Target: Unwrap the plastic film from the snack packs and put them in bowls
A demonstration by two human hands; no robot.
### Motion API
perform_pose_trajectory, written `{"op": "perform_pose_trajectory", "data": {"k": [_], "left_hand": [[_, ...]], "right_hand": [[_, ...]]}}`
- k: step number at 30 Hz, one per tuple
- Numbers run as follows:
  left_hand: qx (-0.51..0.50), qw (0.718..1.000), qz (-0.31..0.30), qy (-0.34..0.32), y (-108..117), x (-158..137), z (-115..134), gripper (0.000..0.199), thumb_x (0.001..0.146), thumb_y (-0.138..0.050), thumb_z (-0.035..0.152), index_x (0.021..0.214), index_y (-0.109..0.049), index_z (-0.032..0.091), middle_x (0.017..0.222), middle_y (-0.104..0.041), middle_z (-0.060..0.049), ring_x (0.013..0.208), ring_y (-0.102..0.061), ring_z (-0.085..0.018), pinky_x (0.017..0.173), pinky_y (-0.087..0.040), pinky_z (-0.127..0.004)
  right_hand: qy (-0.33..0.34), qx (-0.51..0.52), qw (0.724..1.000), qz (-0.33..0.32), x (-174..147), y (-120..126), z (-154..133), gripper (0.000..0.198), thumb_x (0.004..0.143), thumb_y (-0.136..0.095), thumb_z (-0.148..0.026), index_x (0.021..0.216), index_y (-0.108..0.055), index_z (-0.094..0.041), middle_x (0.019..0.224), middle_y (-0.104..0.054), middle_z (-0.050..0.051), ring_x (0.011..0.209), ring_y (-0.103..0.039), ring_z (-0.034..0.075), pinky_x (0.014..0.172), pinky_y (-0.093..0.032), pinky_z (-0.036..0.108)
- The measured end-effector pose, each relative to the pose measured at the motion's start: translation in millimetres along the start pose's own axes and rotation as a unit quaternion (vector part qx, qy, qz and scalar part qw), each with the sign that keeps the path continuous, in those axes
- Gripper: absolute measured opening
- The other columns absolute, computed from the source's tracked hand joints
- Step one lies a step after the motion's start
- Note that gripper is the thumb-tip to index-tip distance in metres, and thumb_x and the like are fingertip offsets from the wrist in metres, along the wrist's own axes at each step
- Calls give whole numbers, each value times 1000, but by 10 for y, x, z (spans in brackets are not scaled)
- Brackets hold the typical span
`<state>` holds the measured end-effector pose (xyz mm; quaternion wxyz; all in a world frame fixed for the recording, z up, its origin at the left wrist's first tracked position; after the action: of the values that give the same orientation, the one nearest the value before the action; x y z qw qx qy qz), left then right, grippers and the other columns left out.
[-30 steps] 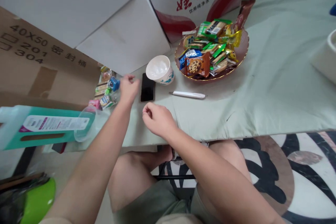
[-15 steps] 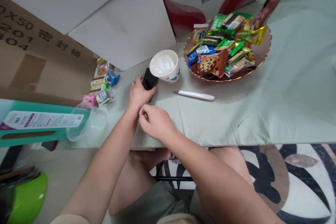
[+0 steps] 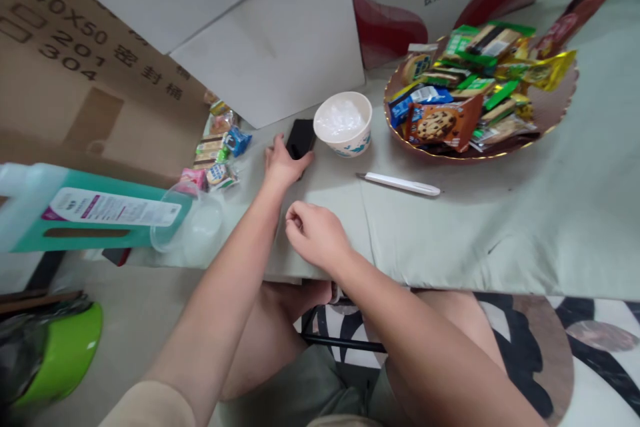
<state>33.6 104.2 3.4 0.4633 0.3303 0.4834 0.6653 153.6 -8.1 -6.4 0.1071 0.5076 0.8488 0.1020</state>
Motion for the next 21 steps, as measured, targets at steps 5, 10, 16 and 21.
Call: {"op": "perform_pose_trajectory", "data": {"k": [5, 10, 16, 21], "left_hand": [[-229, 968, 94, 36, 195, -420, -495, 53, 87, -69, 38, 132, -53, 16, 143, -59, -19, 140, -52, -28, 117, -39, -39], [-518, 847, 34, 111, 238, -783, -1033, 14, 85, -59, 26, 72, -56, 21, 70, -61, 0, 72, -62, -14, 74, -50, -27], [-649, 746, 41, 144, 355, -762, -1252, 28, 84, -56, 17, 57, -48, 19, 55, -46, 4, 54, -42, -9, 57, -34, -24], [-692, 704, 120, 109, 525, -705, -1405, 29, 83, -53, 18, 58, -38, 21, 56, -34, 5, 56, -34, -10, 57, -29, -26]], "right_hand": [[0, -30, 1000, -4, 7, -20, -4, 9, 85, -50, -22, 84, -58, -21, 76, -66, 2, 69, -57, 16, 67, -37, 28], [22, -96, 995, 12, -140, -90, 48, 18, 88, -48, -34, 84, -61, -22, 73, -67, 3, 65, -59, 18, 63, -42, 31], [72, -194, 977, 56, 177, -345, 0, 17, 86, -54, -36, 92, -62, -23, 79, -67, 6, 65, -60, 19, 62, -47, 34], [201, -284, 937, 7, 1095, -914, -483, 42, 81, -57, -23, 122, -63, -18, 122, -67, 17, 113, -64, 30, 93, -53, 44]]}}
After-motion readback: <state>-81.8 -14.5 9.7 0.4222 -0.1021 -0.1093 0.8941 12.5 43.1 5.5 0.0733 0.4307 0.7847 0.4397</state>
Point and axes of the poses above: each hand's wrist, its own x-axis towards the middle knuckle, its own y-axis out of the back of the hand, z = x × y, the point moved 3 cm from there along x, towards the middle knuckle
